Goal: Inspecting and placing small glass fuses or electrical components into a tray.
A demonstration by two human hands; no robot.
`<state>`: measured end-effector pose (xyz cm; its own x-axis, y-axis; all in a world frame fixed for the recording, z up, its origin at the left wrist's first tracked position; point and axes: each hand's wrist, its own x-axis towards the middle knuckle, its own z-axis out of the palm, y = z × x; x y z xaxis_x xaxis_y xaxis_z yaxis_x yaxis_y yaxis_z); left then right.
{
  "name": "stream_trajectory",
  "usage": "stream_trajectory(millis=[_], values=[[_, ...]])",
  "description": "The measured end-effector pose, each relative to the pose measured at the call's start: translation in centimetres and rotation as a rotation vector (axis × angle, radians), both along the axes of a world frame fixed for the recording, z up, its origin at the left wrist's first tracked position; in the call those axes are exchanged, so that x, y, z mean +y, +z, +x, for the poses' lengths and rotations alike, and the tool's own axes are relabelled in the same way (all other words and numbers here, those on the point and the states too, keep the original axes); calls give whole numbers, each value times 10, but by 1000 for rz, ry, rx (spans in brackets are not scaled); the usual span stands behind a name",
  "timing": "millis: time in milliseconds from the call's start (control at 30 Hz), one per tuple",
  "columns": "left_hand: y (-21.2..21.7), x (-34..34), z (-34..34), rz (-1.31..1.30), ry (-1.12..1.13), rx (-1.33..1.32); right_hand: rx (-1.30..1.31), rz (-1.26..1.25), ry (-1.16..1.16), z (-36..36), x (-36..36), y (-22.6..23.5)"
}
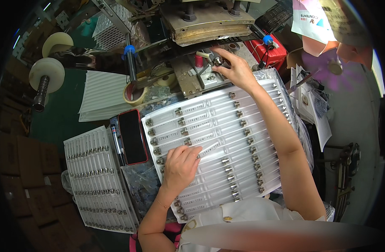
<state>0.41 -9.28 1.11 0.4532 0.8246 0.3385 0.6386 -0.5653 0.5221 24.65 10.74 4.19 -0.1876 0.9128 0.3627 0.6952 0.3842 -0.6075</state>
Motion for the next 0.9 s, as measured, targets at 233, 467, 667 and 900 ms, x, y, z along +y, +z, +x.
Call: stream_trajectory(millis=[233, 467, 667, 900], values=[[0, -4, 1, -6, -6, -4, 20, 21, 40, 4, -1, -3], [-2, -3, 2, -15, 65, -44, -34, -33, 4, 36, -42, 15], [6, 2, 3, -34, 83, 78, -222, -65, 402, 23, -156, 19], [29, -32, 8, 59, 142, -53, -389, 268, 546, -3, -200, -32]])
